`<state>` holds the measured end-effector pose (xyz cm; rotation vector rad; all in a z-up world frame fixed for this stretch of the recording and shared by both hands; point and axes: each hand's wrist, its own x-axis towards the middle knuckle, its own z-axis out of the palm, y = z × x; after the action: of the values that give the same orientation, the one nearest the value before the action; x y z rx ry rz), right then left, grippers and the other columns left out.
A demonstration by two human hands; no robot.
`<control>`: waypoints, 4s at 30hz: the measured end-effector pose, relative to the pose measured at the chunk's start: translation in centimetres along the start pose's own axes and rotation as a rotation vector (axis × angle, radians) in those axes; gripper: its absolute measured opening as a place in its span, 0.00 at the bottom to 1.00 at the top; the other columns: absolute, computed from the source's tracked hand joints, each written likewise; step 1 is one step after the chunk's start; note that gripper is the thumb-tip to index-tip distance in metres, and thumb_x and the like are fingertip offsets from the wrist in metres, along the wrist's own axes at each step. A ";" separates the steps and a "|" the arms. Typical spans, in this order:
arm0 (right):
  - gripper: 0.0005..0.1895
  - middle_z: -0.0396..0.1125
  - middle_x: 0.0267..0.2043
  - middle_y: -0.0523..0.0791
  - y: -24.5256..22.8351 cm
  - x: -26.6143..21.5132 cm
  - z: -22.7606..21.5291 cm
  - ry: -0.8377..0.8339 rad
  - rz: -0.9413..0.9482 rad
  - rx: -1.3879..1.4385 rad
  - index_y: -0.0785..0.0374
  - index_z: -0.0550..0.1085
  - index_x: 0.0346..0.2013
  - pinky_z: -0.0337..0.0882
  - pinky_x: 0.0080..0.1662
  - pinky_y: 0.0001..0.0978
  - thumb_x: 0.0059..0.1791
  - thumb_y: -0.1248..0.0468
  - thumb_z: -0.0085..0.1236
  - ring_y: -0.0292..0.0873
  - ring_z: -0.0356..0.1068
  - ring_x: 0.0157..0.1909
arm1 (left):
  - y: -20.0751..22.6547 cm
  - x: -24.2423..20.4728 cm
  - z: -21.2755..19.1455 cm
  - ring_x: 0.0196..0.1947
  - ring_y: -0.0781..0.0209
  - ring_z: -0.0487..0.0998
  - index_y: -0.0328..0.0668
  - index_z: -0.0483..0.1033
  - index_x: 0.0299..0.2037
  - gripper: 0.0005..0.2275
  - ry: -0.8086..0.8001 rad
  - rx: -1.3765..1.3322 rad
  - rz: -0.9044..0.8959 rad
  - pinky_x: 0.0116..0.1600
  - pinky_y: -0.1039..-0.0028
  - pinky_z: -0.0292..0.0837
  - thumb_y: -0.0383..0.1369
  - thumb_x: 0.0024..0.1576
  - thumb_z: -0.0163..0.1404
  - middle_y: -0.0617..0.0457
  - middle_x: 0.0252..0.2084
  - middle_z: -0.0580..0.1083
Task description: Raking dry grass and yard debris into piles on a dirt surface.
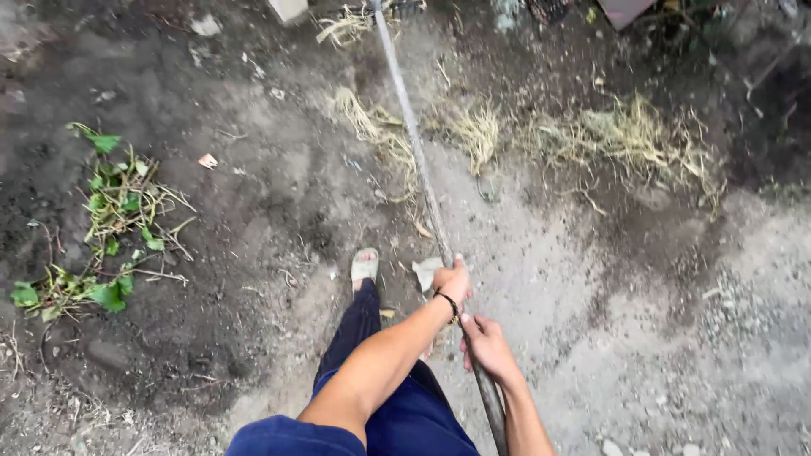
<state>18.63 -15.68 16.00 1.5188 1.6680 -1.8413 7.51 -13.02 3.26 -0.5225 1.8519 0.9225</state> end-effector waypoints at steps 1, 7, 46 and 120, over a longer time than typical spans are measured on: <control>0.16 0.63 0.19 0.51 -1.8 1.9 0.6 -0.005 -0.012 -0.006 0.66 0.65 0.32 0.61 0.16 0.36 0.56 0.56 0.44 0.46 0.62 0.10 | 2.3 1.8 -1.0 0.14 0.52 0.76 0.40 0.74 0.19 0.29 0.006 -0.011 0.007 0.32 0.65 0.73 0.57 0.61 0.40 0.47 0.12 0.72; 0.29 0.70 0.51 0.66 -14.5 6.7 3.5 -0.070 -0.195 -0.611 0.73 0.66 0.62 0.68 0.57 0.61 0.53 0.55 0.47 0.66 0.70 0.57 | 10.1 8.1 -7.8 0.17 0.58 0.81 0.37 0.72 0.44 0.22 -0.105 -0.123 0.165 0.27 0.74 0.79 0.49 0.64 0.34 0.45 0.21 0.78; 0.20 0.66 0.21 0.57 24.2 -3.5 -3.8 0.119 0.184 0.209 0.77 0.67 0.54 0.68 0.12 0.39 0.54 0.62 0.44 0.47 0.65 0.11 | -24.2 -5.0 8.0 0.64 0.41 0.70 0.40 0.58 0.68 0.23 -0.112 0.389 0.087 0.69 0.54 0.64 0.42 0.66 0.31 0.38 0.61 0.72; 0.17 0.60 0.17 0.42 21.5 -15.5 4.9 0.170 0.223 0.449 0.63 0.64 0.30 0.65 0.18 0.29 0.59 0.57 0.46 0.37 0.60 0.13 | -23.8 -7.4 0.6 0.17 0.52 0.75 0.31 0.73 0.30 0.09 -0.442 0.520 0.043 0.22 0.66 0.71 0.24 0.57 0.38 0.45 0.17 0.71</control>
<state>38.61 -33.71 14.42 1.9923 1.1260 -2.1028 27.56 -27.65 1.00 0.0432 1.6081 0.4960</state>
